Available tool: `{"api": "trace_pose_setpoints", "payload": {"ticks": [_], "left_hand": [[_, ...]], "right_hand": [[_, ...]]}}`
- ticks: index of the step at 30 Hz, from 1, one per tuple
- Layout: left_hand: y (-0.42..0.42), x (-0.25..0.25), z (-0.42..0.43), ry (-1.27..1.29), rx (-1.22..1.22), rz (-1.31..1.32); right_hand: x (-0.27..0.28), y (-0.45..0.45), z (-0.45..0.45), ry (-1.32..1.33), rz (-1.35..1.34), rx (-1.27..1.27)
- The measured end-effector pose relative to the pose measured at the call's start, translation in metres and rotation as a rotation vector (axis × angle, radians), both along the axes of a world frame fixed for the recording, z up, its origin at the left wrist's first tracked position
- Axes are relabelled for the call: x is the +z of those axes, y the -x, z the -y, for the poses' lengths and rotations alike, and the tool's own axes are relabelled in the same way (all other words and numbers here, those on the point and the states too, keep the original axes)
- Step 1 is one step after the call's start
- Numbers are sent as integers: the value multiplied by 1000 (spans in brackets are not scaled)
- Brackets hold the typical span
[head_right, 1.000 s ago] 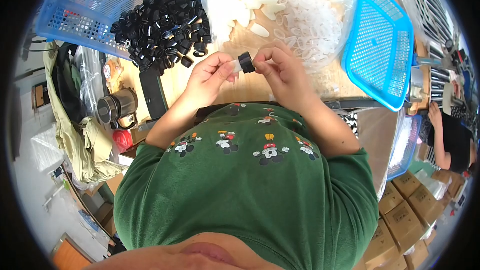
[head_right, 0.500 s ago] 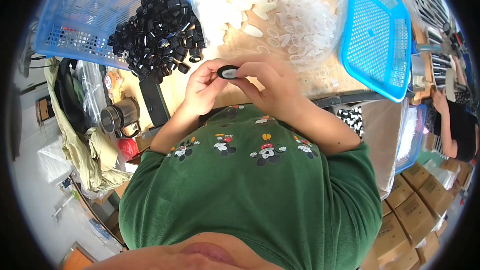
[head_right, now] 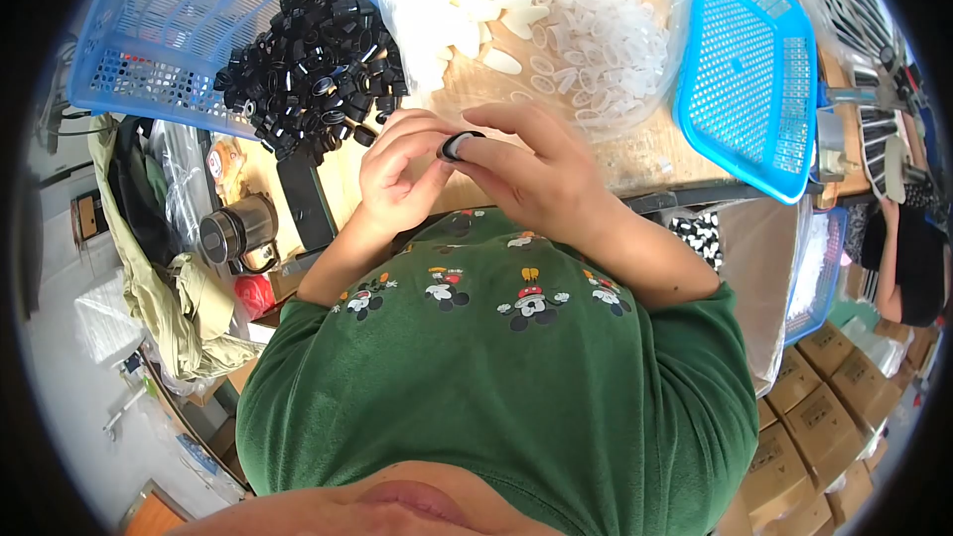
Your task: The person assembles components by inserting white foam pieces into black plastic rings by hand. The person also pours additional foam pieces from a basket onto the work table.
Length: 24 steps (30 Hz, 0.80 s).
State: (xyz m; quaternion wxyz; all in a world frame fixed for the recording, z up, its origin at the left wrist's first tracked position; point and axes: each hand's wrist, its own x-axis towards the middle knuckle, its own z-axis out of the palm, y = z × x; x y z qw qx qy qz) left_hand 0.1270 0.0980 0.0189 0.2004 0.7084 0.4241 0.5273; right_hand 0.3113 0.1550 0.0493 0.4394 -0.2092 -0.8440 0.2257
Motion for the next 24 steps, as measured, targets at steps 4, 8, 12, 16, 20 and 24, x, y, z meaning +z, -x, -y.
{"api": "trace_pose_setpoints", "payload": {"ticks": [4,8,12,16,20,24], "left_hand": [[1,-2,0,-81,26,-25],[2,3,3,65,-25,76],[-4,12,8,387,-85,471],[-3,25,8,409,-123,475],[5,44,2,267,-62,223],[10,52,2,283,-161,125]], "right_hand": [[8,0,-1,9,32,-25],[5,-6,-6,317,-9,87],[-14,-15,-15,338,-177,167],[-13,-14,-19,104,-262,234],[-8,-15,-20,-5,-257,266],[-3,-14,-20,-101,-226,269]]}}
